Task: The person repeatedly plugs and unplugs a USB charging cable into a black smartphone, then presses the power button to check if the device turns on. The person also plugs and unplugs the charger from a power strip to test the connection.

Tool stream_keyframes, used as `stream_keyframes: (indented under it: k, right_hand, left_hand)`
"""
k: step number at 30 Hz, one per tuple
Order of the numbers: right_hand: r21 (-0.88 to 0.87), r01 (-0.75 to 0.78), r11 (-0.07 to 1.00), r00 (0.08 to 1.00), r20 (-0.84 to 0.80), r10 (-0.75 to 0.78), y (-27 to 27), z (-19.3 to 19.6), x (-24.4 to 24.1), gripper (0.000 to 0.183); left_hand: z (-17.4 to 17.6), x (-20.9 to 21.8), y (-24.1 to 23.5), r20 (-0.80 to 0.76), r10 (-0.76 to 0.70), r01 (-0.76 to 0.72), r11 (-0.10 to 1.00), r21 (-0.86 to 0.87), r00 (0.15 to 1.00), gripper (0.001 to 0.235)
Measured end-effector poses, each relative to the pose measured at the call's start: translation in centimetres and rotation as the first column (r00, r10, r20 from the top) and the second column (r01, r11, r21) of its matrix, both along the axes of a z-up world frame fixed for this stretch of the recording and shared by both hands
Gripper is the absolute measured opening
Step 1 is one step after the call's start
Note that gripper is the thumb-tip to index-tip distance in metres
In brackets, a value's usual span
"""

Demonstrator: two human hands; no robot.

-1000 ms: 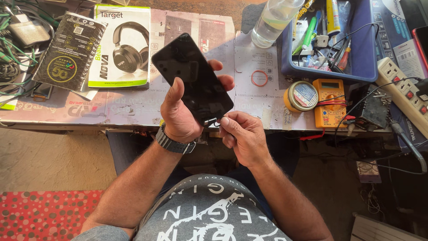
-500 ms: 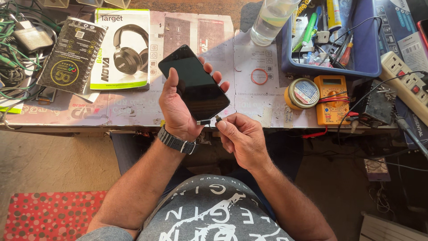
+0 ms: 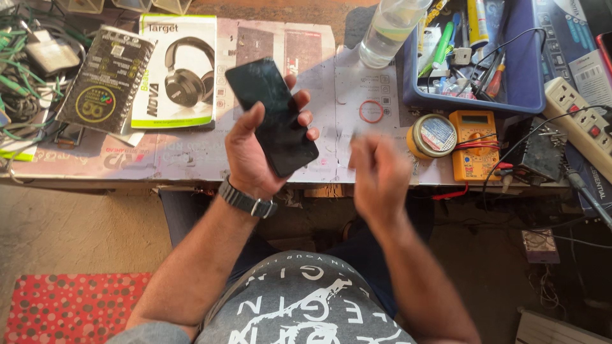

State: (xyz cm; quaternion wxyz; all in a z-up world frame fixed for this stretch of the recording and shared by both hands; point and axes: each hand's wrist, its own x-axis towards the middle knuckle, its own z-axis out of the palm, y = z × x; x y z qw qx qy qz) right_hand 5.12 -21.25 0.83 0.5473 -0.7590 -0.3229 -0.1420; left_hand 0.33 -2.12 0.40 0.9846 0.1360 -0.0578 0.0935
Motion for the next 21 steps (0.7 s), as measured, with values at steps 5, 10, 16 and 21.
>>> stream_keyframes:
  k: [5, 10, 16, 21]
  right_hand:
    - [0.054, -0.095, 0.994, 0.885, -0.453, 0.109, 4.3, 1.8, 10.0, 0.017]
    - [-0.087, -0.085, 0.993, 0.930, -0.363, 0.047, 10.2, 3.9, 17.2, 0.021]
    - [-0.398, 0.098, 0.912, 0.994, 0.001, -0.106, 17.1, 4.2, 26.0, 0.032]
    - [-0.462, 0.228, 0.857, 0.944, 0.319, -0.079, 18.6, 3.2, 23.3, 0.048]
  left_hand:
    - [-0.7, 0.8, 1.1, 0.000, 0.028, -0.028, 0.999, 0.032, 1.000, 0.067]
    - [-1.2, 1.3, 2.5, -0.060, -0.001, 0.000, 1.000, -0.020, 0.998, 0.058]
    - [-1.2, 1.4, 3.4, -0.143, 0.075, -0.074, 0.997, 0.011, 0.987, 0.058]
    - [-1.3, 1.1, 4.9, -0.085, 0.113, -0.108, 0.993, 0.053, 0.990, 0.064]
